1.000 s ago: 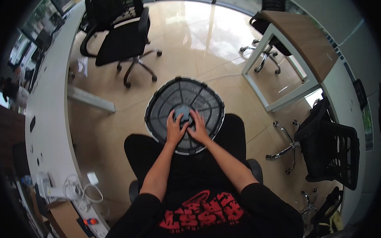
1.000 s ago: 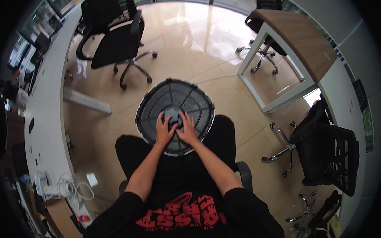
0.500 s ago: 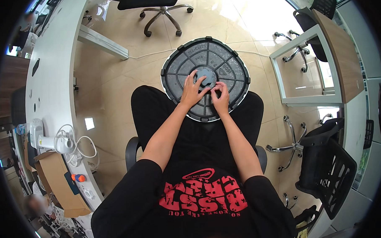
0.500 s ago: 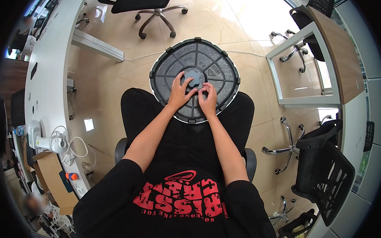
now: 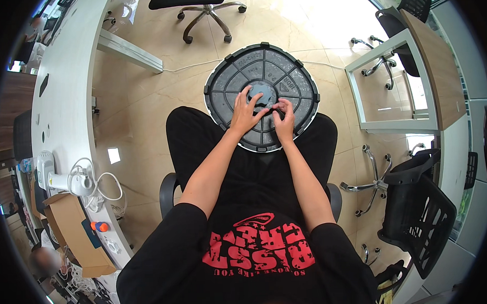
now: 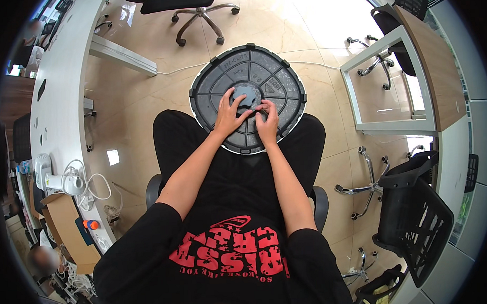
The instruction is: Assemble the base, pole, and motor housing of an electric pedestal fan.
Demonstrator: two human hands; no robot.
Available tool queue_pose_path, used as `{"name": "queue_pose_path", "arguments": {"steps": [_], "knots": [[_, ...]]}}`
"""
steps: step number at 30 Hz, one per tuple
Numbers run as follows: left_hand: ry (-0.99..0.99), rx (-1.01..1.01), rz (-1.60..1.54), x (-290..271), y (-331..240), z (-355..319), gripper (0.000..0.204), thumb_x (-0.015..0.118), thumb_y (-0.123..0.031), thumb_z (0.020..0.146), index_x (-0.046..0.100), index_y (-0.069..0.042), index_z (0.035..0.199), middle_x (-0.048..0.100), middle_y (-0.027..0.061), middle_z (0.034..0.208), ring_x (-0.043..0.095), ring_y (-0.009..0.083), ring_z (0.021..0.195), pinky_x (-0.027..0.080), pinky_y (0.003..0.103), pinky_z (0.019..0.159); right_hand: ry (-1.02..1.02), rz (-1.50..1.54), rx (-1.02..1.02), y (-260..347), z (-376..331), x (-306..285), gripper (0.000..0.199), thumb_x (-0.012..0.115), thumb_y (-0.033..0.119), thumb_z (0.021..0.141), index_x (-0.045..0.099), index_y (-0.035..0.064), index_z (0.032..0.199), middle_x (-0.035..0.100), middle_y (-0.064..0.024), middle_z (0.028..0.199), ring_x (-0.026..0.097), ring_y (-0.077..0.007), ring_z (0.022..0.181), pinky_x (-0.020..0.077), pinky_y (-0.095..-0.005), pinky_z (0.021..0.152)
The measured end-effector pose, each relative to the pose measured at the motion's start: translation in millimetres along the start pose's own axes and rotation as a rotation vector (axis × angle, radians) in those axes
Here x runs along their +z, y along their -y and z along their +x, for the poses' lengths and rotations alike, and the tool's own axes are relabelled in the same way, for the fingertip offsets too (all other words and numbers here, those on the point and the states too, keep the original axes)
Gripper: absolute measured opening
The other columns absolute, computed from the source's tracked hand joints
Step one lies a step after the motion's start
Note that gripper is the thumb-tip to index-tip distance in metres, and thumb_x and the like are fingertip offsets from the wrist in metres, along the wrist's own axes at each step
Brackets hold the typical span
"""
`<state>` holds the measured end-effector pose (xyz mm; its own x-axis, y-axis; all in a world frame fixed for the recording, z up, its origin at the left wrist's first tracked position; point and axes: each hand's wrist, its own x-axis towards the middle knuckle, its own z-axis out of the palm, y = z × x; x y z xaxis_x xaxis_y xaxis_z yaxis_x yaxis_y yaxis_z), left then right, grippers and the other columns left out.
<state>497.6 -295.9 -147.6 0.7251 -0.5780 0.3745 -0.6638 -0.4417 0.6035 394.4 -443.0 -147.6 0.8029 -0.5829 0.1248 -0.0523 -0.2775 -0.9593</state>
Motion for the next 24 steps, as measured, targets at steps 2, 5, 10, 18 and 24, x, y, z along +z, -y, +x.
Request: {"name": "queue_pose_path", "arguments": {"steps": [2, 5, 10, 18, 24], "knots": [[0.001, -0.005, -0.002, 0.3, 0.6, -0.2, 0.058, 0.080, -0.042, 0.090, 0.061, -0.018, 0.140, 0.039, 0.0231, 0.156, 0.045, 0.0463, 0.140, 0.040, 0.053, 0.116, -0.048, -0.020, -0.155, 1.1, 0.6, 7.9, 0.055, 0.066, -0.005, 0.087, 0.052, 0.0006, 0.140, 0.073, -0.0146, 0.117, 0.066, -0.0231, 0.119, 0.0454, -0.0371, 0.110], [0.007, -0.014, -0.008, 0.7, 1.3, -0.6, 0.056, 0.079, -0.041, 0.092, 0.061, -0.019, 0.140, 0.038, 0.0233, 0.157, 0.045, 0.0466, 0.141, 0.040, 0.053, 0.116, 0.016, 0.008, -0.168, 1.3, 1.2, 7.6, 0.055, 0.065, -0.002, 0.089, 0.051, 0.0010, 0.143, 0.072, -0.0148, 0.120, 0.065, -0.0248, 0.121, 0.0446, -0.0376, 0.111], [0.027, -0.057, -0.046, 1.4, 1.4, -0.5, 0.054, 0.077, -0.039, 0.093, 0.061, -0.019, 0.140, 0.037, 0.0237, 0.158, 0.044, 0.0476, 0.141, 0.039, 0.053, 0.117, 0.048, 0.048, 0.284, -1.7, 1.4, -7.4, 0.027, 0.061, 0.004, 0.098, 0.056, 0.0020, 0.125, 0.071, -0.0064, 0.079, 0.066, -0.0133, 0.081, 0.0531, -0.0286, 0.086], [0.032, -0.054, -0.063, 0.3, 1.1, -0.3, 0.053, 0.077, -0.038, 0.094, 0.061, -0.019, 0.140, 0.036, 0.0242, 0.159, 0.043, 0.0479, 0.142, 0.039, 0.053, 0.117, 0.061, 0.007, -0.119, 6.1, -0.7, 8.6, 0.049, 0.065, 0.020, 0.104, 0.049, 0.0009, 0.146, 0.073, -0.0163, 0.121, 0.068, -0.0243, 0.116, 0.0487, -0.0367, 0.104], [0.020, -0.057, -0.074, 2.1, 0.7, -0.7, 0.054, 0.079, -0.038, 0.092, 0.061, -0.019, 0.139, 0.036, 0.0239, 0.159, 0.042, 0.0482, 0.142, 0.039, 0.053, 0.117, 0.000, 0.005, -0.004, 3.8, 2.4, 3.6, 0.035, 0.062, 0.021, 0.107, 0.056, 0.0007, 0.134, 0.075, -0.0158, 0.103, 0.070, -0.0157, 0.082, 0.0547, -0.0321, 0.084]]}}
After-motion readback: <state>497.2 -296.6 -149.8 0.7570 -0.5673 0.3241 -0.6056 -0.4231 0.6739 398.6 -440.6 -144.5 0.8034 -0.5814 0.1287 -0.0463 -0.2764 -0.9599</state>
